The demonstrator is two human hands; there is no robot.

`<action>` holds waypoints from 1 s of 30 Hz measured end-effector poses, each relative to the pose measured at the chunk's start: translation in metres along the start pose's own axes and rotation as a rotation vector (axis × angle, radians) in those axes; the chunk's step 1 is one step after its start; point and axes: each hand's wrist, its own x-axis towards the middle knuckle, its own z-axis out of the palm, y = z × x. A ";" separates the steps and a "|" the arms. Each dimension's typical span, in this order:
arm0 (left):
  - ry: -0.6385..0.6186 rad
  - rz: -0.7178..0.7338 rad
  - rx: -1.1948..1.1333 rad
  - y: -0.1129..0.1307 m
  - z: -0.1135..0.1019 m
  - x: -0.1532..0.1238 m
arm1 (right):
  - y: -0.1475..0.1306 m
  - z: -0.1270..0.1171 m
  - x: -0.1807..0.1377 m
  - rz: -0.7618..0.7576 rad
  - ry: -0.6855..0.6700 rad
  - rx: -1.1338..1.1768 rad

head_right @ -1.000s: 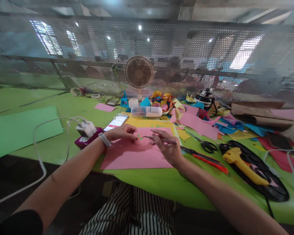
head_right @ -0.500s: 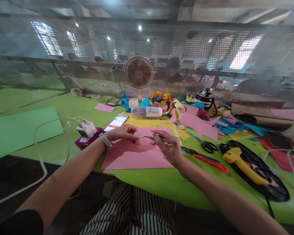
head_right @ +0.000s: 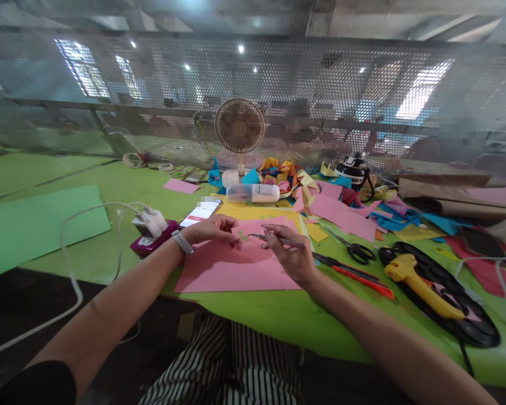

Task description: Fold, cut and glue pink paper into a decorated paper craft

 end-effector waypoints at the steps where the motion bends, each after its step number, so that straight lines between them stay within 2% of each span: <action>1: 0.001 -0.006 -0.002 0.000 0.000 0.000 | 0.000 0.000 0.000 -0.001 -0.002 -0.009; 16: 0.053 -0.022 0.019 0.002 0.001 0.001 | -0.004 -0.001 -0.001 -0.033 -0.020 -0.033; 22: 0.046 -0.049 0.025 0.003 0.003 0.000 | -0.003 -0.006 0.001 -0.146 0.016 -0.020; 25: 0.021 -0.071 0.043 0.004 0.006 0.000 | -0.002 -0.011 0.008 -0.245 -0.062 -0.104; 30: -0.042 -0.035 0.127 0.007 0.014 0.002 | 0.005 -0.014 0.018 -0.372 -0.313 -0.496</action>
